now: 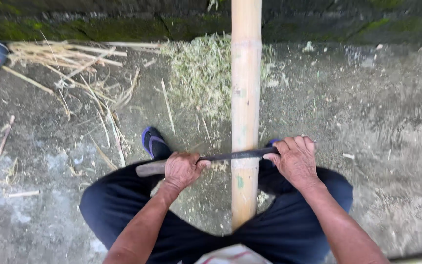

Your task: Scraping the outer layer of a bamboo pole using a machete.

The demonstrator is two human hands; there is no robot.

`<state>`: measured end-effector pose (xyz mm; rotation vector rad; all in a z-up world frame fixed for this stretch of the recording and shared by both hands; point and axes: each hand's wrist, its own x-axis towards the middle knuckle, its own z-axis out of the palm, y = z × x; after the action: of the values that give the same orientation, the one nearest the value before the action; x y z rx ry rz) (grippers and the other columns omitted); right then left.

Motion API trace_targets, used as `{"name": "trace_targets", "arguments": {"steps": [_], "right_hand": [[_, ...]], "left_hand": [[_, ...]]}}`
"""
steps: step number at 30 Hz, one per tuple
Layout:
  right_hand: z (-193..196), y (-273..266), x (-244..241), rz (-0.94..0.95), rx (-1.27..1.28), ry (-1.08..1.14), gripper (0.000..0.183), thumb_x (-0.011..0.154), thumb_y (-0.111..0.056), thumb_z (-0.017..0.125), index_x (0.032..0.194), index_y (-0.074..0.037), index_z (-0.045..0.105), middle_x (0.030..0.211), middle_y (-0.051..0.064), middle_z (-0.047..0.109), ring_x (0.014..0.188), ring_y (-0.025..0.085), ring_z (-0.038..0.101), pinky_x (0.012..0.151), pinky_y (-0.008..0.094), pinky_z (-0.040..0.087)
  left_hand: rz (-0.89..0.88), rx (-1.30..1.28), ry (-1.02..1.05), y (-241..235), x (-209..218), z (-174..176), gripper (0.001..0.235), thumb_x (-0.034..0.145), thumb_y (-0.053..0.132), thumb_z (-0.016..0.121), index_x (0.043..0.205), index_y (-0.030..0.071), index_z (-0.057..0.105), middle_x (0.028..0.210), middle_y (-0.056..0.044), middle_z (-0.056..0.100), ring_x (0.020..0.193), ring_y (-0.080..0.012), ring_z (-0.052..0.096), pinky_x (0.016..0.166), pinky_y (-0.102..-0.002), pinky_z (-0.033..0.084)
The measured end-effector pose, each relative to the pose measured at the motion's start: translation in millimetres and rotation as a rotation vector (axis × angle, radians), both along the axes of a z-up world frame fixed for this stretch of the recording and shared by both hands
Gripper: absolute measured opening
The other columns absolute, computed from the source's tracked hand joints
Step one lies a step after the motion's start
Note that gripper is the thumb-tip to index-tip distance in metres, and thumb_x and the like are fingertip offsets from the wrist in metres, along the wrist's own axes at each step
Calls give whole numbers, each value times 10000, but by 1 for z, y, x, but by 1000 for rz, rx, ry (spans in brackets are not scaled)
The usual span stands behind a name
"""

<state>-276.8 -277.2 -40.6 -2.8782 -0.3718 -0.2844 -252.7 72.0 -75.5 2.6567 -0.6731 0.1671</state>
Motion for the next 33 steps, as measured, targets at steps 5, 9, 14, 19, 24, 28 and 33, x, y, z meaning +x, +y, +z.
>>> {"name": "trace_targets", "arguments": {"steps": [5, 9, 14, 19, 24, 28, 33], "right_hand": [[2, -23, 124, 9, -155, 16, 649, 874, -724, 452, 992, -182, 789, 797, -4, 591, 835, 198, 464, 863, 382, 353], [78, -15, 254, -184, -350, 379, 559, 918, -697, 543, 981, -197, 785, 861, 21, 663, 935, 223, 515, 953, 385, 375], [22, -46, 251, -54, -162, -34, 505, 875, -634, 612, 1015, -179, 780, 946, -11, 630, 985, 224, 463, 925, 364, 357], [9, -38, 167, -99, -204, 161, 560, 915, -660, 574, 1059, -161, 785, 927, 6, 627, 959, 219, 454, 938, 366, 357], [10, -21, 78, -125, -170, 282, 676, 865, -714, 478, 1074, -152, 790, 885, 19, 632, 924, 214, 467, 912, 379, 360], [12, -10, 11, -61, -189, 202, 628, 905, -671, 473, 1037, -138, 779, 891, 12, 637, 932, 204, 506, 983, 389, 372], [-5, -20, 36, -25, -108, 242, 590, 856, -672, 526, 1014, -163, 780, 872, 4, 635, 932, 204, 517, 931, 358, 358]], "left_hand": [[86, 265, 257, -17, 110, 7, 682, 947, 740, 366, 780, 150, 664, 564, -17, 544, 488, -176, 531, 582, -422, 504], [229, 299, 309, -52, 232, 42, 663, 982, 744, 343, 875, 172, 660, 593, 25, 454, 494, -151, 408, 504, -417, 429], [195, 248, 218, -50, 223, 42, 657, 956, 738, 349, 849, 164, 650, 536, 32, 433, 446, -124, 391, 468, -381, 424], [108, 250, 80, -37, 149, 20, 709, 970, 749, 320, 697, 169, 624, 481, 52, 395, 422, -112, 354, 496, -363, 410], [70, 284, 165, -26, 62, 2, 735, 984, 732, 203, 647, 188, 565, 499, 39, 399, 396, -120, 374, 366, -339, 374], [16, 154, 141, -13, -2, -5, 764, 1016, 717, 192, 619, 179, 563, 504, 31, 425, 381, -112, 377, 388, -341, 374], [53, 266, 386, -14, 29, -7, 729, 943, 751, 252, 705, 164, 613, 493, 22, 476, 351, -118, 428, 314, -334, 388]]}}
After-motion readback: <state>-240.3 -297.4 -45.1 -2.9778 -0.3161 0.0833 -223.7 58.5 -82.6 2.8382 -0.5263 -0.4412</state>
